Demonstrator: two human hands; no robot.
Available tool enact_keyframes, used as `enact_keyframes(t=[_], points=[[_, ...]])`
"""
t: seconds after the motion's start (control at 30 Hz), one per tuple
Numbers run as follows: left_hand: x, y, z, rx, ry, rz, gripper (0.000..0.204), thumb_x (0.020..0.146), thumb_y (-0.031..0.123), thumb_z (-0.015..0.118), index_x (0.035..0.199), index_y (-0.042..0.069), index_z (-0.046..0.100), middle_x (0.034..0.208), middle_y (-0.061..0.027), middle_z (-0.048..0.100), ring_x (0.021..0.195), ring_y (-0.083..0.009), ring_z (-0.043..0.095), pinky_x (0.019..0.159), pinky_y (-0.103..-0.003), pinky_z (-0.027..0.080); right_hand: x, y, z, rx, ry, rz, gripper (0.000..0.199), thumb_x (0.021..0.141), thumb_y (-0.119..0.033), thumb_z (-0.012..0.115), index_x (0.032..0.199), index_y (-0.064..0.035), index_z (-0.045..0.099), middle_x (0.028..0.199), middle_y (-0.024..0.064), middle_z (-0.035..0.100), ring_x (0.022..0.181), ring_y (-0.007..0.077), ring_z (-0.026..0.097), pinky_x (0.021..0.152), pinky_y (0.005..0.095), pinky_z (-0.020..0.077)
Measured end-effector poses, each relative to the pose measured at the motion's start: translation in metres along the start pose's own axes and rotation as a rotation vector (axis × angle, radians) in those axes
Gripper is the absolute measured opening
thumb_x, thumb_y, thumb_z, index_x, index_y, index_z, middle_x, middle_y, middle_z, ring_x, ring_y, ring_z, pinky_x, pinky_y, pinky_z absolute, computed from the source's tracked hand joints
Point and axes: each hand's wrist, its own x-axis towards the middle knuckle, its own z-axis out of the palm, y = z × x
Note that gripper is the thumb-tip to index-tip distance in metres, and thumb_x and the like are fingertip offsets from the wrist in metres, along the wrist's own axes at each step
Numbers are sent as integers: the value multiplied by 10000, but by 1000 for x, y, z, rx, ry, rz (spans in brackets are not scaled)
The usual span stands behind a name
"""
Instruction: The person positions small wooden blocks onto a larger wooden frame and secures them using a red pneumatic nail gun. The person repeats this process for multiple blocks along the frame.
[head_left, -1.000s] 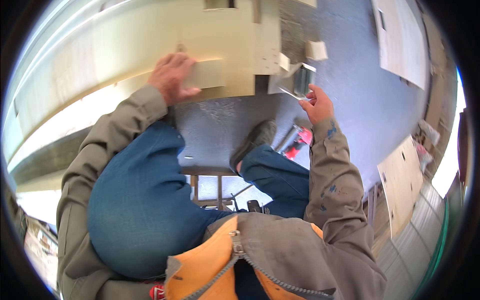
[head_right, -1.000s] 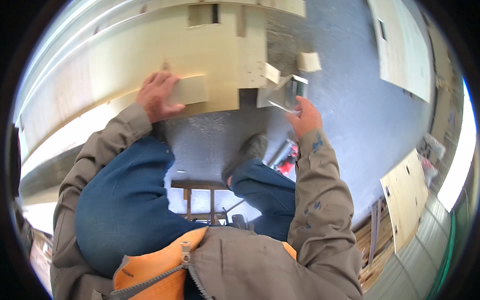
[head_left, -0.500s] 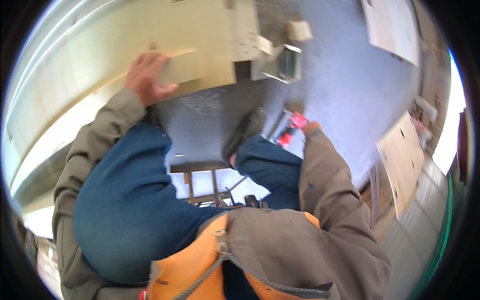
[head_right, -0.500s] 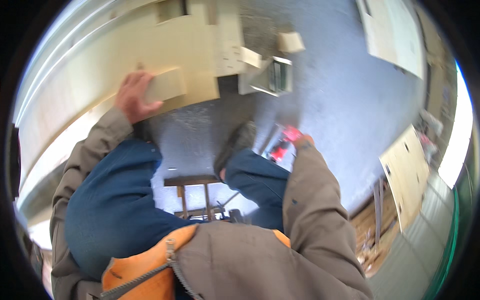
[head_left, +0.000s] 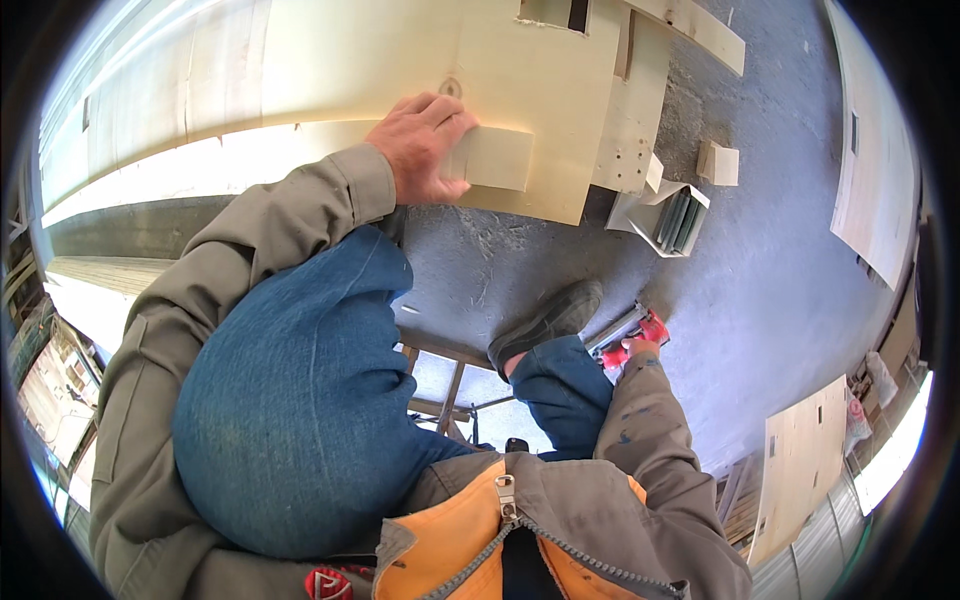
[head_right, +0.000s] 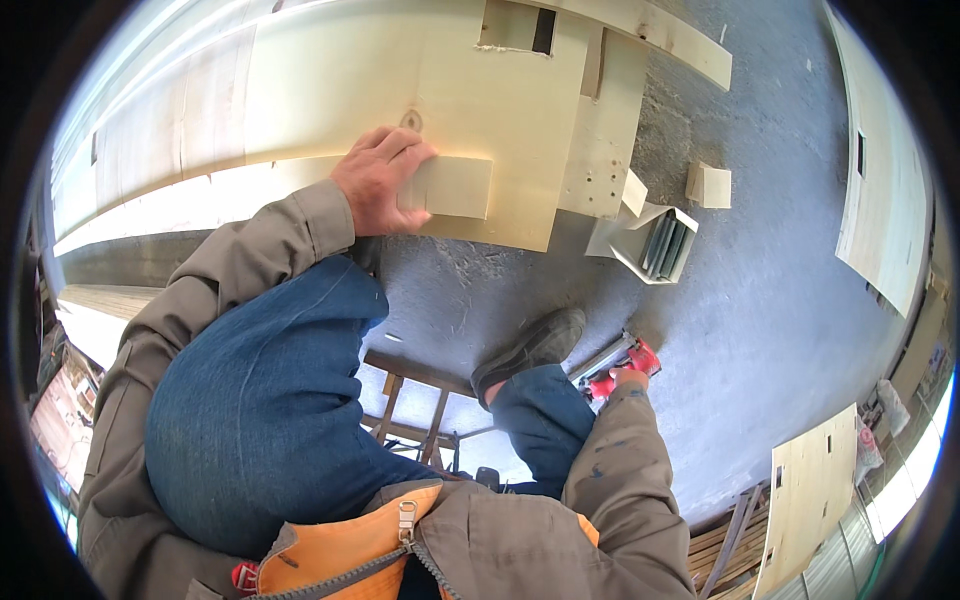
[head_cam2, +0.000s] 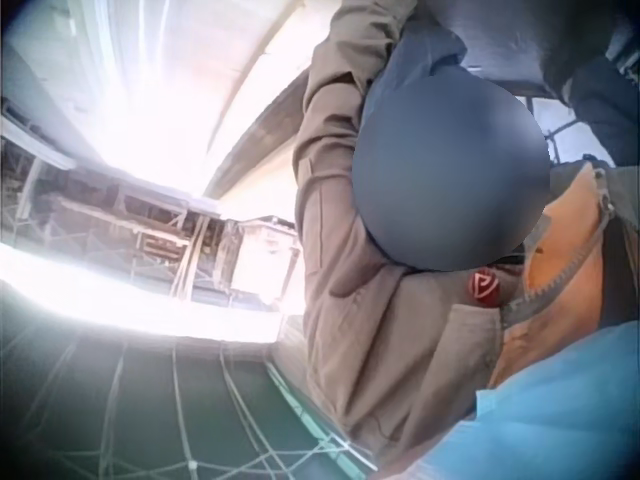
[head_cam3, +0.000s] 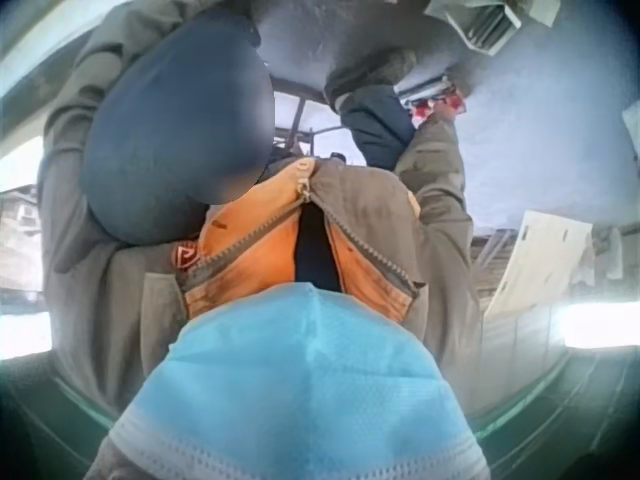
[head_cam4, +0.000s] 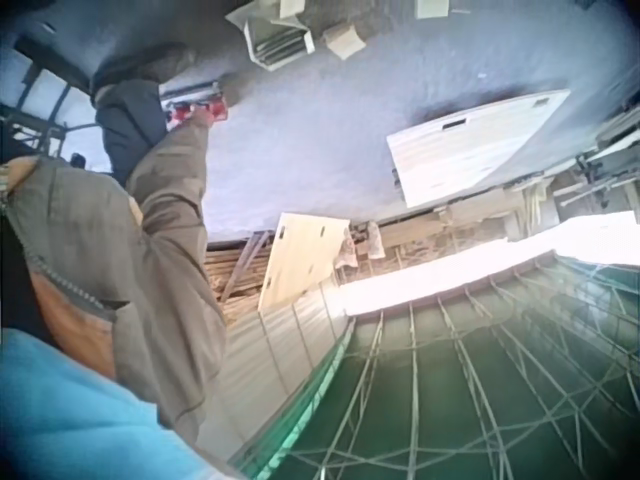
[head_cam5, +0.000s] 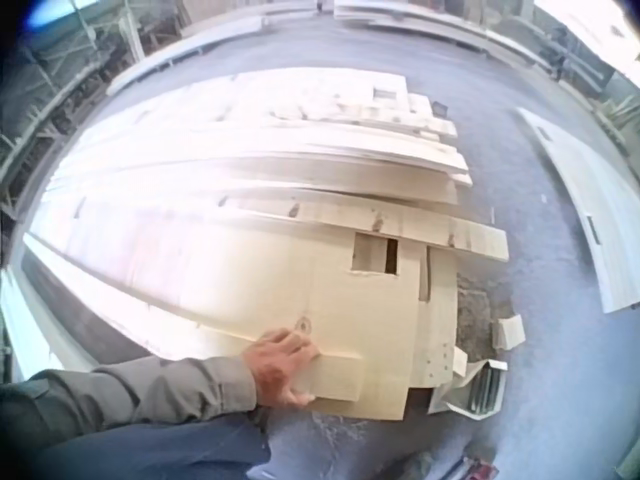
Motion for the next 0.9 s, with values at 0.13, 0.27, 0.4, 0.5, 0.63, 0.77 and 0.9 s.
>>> enact_keyframes(t=[0.13,0.27,0.4,0.5,0.63,0.77,0.9], points=[[1,1,-2,-10,-3,-15,758,673,293,891,1345,56,633,1307,-147,597,1246,-371,581,1104,-472,488,-11,-12,-4,-88,15,41,451,808,-238,912,1160,15,786,1188,166,790,1092,294,759,961,412,586],[10,3,2,-42,23,0,748,677,286,887,1342,54,635,1308,-149,600,1244,-374,582,1105,-468,491,-2,10,-15,132,70,39,412,806,-191,905,1134,28,785,1126,169,797,1022,292,766,924,426,591],[0,-1,-7,-14,-38,-40,745,689,297,883,1347,54,631,1313,-147,601,1256,-369,576,1113,-463,488,-64,-33,-19,510,18,67,330,739,-64,844,1052,5,768,938,140,776,831,299,740,757,457,588],[5,1,-1,-51,-37,-36,746,696,307,881,1350,52,628,1322,-143,597,1269,-363,568,1124,-464,477,-73,-28,-56,532,151,-105,300,717,-38,800,1011,-18,747,860,118,739,712,278,696,645,437,557],[3,2,-5,-56,-29,-30,748,701,309,881,1354,51,625,1335,-140,592,1282,-360,558,1133,-470,465,-102,-45,-109,548,188,-374,333,701,-20,768,1029,-39,715,837,110,701,627,253,654,583,426,533],[2,0,-3,-52,-23,-18,748,706,314,881,1359,55,622,1340,-138,590,1289,-354,554,1129,-467,463,-172,-83,-163,906,195,-506,463,667,48,764,1116,-28,678,847,90,674,653,241,659,554,398,529],[-1,-4,1,-40,8,6,754,706,320,879,1360,52,617,1344,-136,589,1287,-349,554,1121,-462,462,-321,-136,-218,877,73,-668,450,767,2,808,1190,5,654,948,116,687,708,269,712,612,431,625]])
